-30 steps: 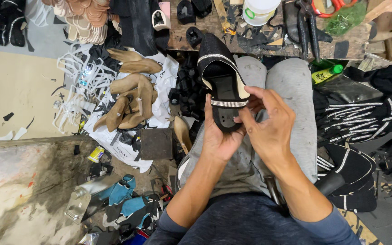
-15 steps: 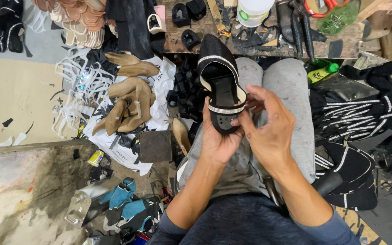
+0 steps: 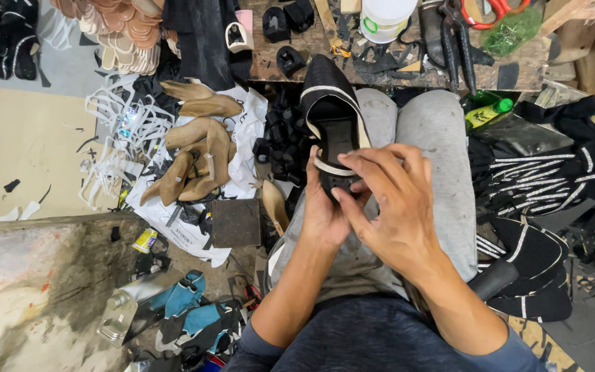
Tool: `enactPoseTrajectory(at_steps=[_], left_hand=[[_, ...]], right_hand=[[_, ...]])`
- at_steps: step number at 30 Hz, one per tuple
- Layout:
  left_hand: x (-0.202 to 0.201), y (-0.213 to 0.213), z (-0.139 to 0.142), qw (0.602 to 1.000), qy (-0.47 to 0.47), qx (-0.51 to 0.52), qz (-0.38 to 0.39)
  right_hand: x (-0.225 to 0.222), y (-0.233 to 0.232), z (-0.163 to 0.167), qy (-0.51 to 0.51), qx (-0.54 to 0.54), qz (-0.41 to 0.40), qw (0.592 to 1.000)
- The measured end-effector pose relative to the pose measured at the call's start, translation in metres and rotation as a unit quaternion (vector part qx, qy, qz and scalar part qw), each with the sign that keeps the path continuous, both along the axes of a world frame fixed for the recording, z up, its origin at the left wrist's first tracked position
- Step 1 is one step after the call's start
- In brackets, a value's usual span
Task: The person uses pliers to remove a decorative strip from a black shoe, then uses a hammer to tap the heel area. They insert a wooden shoe tree, inspect the shoe, and place it on a shelf.
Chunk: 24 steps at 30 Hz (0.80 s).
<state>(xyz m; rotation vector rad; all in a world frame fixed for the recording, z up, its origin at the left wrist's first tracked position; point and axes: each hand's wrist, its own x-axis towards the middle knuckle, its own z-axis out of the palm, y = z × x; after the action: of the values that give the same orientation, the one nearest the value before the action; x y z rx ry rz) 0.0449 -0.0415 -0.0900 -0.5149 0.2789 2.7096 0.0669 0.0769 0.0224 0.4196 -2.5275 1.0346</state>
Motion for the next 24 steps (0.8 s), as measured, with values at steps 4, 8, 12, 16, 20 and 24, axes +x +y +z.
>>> enactPoseTrajectory(at_steps=[4, 8, 12, 16, 20, 24], left_hand=[[0.007, 0.004, 0.011, 0.983, 0.085, -0.155, 0.048], [0.008, 0.008, 0.021, 0.93, 0.152, -0.308, 0.131], [0.008, 0.01, 0.025, 0.939, 0.142, -0.281, 0.142], [0.007, 0.011, 0.024, 0.932, 0.177, -0.277, 0.15], [0.008, 0.01, 0.025, 0.919, 0.187, -0.307, 0.162], [0.01, 0.009, 0.027, 0.911, 0.193, -0.327, 0.159]], right_hand=[[0.004, 0.003, 0.0, -0.013, -0.019, 0.002, 1.0], [0.007, 0.003, -0.001, -0.075, -0.072, -0.001, 0.995], [0.012, 0.001, -0.004, -0.082, -0.07, -0.013, 0.994], [0.018, 0.0, -0.008, -0.097, -0.104, -0.011, 0.99], [0.021, -0.002, -0.012, -0.093, -0.113, -0.049, 0.988], [0.023, -0.004, -0.014, -0.083, -0.126, -0.079, 0.985]])
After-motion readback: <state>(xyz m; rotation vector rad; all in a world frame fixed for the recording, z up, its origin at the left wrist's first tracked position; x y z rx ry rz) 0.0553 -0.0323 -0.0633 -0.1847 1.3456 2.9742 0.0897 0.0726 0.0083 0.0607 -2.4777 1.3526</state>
